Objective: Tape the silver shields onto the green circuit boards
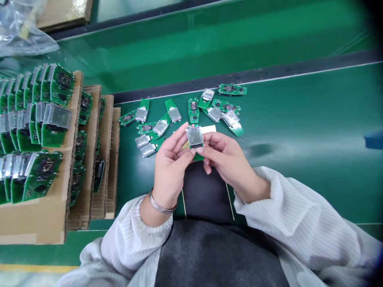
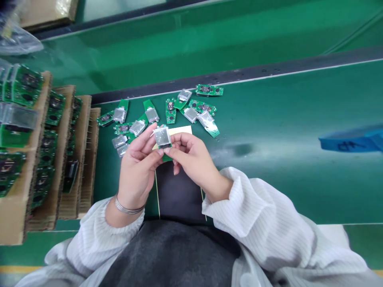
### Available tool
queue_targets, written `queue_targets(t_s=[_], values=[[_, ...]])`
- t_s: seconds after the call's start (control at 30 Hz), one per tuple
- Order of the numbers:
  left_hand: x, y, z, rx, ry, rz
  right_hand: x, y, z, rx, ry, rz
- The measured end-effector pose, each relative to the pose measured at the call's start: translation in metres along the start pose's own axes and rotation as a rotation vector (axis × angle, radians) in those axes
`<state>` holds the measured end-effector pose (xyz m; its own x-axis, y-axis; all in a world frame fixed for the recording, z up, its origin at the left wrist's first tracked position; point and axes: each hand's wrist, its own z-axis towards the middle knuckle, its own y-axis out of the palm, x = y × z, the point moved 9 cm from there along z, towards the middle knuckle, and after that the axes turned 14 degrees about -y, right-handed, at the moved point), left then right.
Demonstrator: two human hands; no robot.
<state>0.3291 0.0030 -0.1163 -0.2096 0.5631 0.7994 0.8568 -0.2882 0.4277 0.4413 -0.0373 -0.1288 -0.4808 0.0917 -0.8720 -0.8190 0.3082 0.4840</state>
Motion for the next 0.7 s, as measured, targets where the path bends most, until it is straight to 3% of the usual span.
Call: queue_targets(t_s=[0.33,0.7], values=[[0.0023,0.0047,-0.0044,-0.025,0.039,0.121,0.0011,-0.0012,-0.0004,0.000,-0.029,-0.066],[-0.0020,-0.0021,0.0010,0.028,-0.062,0.037,-0.0011,-0.0002,0.0016,-0.053,0.026,-0.059]])
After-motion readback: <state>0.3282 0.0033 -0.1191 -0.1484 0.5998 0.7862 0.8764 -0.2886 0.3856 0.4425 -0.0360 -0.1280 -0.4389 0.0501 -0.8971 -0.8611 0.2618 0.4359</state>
